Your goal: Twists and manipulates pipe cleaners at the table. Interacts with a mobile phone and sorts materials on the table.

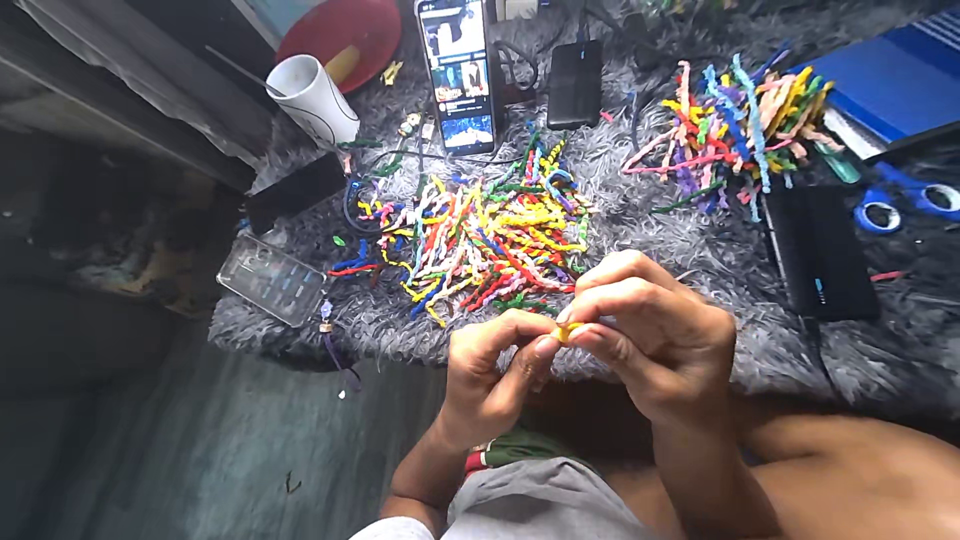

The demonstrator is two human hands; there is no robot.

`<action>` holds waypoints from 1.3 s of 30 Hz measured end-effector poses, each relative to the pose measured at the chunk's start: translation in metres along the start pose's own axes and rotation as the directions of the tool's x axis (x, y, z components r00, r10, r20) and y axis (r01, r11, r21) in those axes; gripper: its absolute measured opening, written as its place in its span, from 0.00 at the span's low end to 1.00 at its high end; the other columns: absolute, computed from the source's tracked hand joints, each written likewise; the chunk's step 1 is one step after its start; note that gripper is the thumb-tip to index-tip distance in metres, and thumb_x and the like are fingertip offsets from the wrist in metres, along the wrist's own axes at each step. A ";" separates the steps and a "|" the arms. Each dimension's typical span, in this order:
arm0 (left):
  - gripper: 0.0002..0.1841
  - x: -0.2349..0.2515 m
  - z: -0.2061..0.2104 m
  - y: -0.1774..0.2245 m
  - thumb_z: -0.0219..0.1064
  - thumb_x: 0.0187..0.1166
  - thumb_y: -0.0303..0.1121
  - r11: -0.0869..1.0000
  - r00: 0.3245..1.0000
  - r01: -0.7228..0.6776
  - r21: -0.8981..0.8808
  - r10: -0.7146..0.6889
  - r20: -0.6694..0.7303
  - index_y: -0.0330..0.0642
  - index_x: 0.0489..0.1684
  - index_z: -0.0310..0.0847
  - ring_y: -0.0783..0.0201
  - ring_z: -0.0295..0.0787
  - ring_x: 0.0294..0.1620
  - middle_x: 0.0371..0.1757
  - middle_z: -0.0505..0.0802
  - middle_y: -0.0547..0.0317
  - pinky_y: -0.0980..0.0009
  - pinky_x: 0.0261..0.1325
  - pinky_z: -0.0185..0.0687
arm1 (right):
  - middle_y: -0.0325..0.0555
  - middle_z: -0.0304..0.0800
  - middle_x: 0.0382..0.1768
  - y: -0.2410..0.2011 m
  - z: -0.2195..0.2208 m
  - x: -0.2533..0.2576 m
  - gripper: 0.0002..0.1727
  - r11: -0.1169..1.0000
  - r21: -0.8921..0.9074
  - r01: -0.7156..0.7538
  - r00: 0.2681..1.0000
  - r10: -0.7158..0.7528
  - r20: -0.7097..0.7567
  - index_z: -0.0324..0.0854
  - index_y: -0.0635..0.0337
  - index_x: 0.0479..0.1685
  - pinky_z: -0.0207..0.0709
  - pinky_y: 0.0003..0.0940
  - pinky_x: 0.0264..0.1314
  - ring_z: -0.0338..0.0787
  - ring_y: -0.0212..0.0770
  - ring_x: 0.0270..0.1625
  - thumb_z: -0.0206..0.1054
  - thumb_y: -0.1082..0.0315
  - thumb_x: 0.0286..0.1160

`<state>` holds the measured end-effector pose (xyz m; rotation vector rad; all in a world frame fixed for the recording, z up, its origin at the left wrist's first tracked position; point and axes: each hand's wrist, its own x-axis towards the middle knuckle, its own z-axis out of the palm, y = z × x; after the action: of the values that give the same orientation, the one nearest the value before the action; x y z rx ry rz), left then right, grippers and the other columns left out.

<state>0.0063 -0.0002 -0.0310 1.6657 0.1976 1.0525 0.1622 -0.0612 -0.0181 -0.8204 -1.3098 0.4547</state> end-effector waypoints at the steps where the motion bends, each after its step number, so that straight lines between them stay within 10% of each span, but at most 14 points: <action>1: 0.10 0.001 -0.001 0.001 0.57 0.91 0.34 1.000 0.999 0.004 -0.023 -0.004 0.034 0.40 0.48 0.84 0.91 0.80 0.32 0.34 0.90 0.73 0.93 0.37 0.76 | 0.33 0.86 0.45 0.001 0.000 0.000 0.06 1.000 0.025 -0.009 1.000 0.009 0.010 0.87 0.59 0.41 0.84 0.15 0.55 0.87 0.21 0.52 0.70 0.65 0.81; 6: 0.10 0.002 0.002 0.001 0.57 0.92 0.33 0.993 0.995 0.020 -0.112 -0.009 0.098 0.38 0.48 0.83 0.91 0.80 0.33 0.33 0.88 0.72 0.92 0.38 0.76 | 0.33 0.86 0.43 0.001 0.000 0.000 0.07 0.994 0.095 -0.061 0.998 0.059 0.030 0.86 0.59 0.39 0.84 0.15 0.52 0.86 0.20 0.49 0.69 0.65 0.81; 17: 0.08 -0.006 0.008 -0.010 0.57 0.91 0.32 0.892 0.974 -0.190 0.410 0.224 -0.035 0.37 0.50 0.80 0.82 0.84 0.36 0.35 0.88 0.62 0.86 0.44 0.81 | 0.38 0.90 0.47 -0.008 0.002 -0.003 0.04 0.999 -0.014 -0.035 0.999 0.035 -0.017 0.87 0.58 0.42 0.84 0.23 0.60 0.88 0.29 0.56 0.68 0.68 0.82; 21: 0.12 -0.007 0.014 0.001 0.50 0.95 0.34 0.994 0.992 -0.080 -0.068 0.086 0.092 0.39 0.48 0.78 0.87 0.78 0.30 0.31 0.84 0.67 0.92 0.36 0.75 | 0.31 0.92 0.42 -0.004 0.007 -0.009 0.05 0.971 0.240 -0.020 0.998 0.034 -0.055 0.88 0.55 0.44 0.82 0.19 0.58 0.89 0.23 0.52 0.68 0.66 0.83; 25: 0.11 -0.008 0.010 0.003 0.58 0.91 0.39 0.488 0.892 0.438 -0.755 -0.130 0.433 0.48 0.46 0.87 0.88 0.80 0.22 0.26 0.89 0.76 0.91 0.25 0.72 | 0.32 0.93 0.44 -0.006 0.015 -0.014 0.06 0.840 0.538 -0.063 0.996 0.087 -0.019 0.89 0.56 0.48 0.80 0.19 0.60 0.88 0.23 0.53 0.67 0.68 0.83; 29: 0.11 -0.017 0.019 -0.002 0.65 0.84 0.38 -0.123 0.781 0.609 -0.783 -0.079 0.620 0.47 0.34 0.90 0.84 0.80 0.14 0.16 0.86 0.76 0.89 0.18 0.70 | 0.35 0.94 0.43 -0.005 0.021 -0.013 0.07 0.758 0.648 -0.082 0.996 0.089 0.022 0.89 0.58 0.48 0.79 0.21 0.61 0.89 0.24 0.53 0.66 0.69 0.83; 39: 0.11 -0.025 0.025 -0.004 0.66 0.84 0.38 -0.256 0.763 0.624 -0.738 -0.003 0.646 0.46 0.31 0.88 0.83 0.79 0.12 0.14 0.85 0.74 0.89 0.15 0.69 | 0.32 0.94 0.43 -0.007 0.022 -0.014 0.08 0.746 0.660 -0.090 0.994 0.112 0.008 0.90 0.54 0.48 0.79 0.21 0.62 0.89 0.24 0.53 0.66 0.65 0.84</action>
<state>0.0103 -0.0314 -0.0476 0.1311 -0.4134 0.0400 0.1364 -0.0696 -0.0217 -0.2897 -0.9634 0.9278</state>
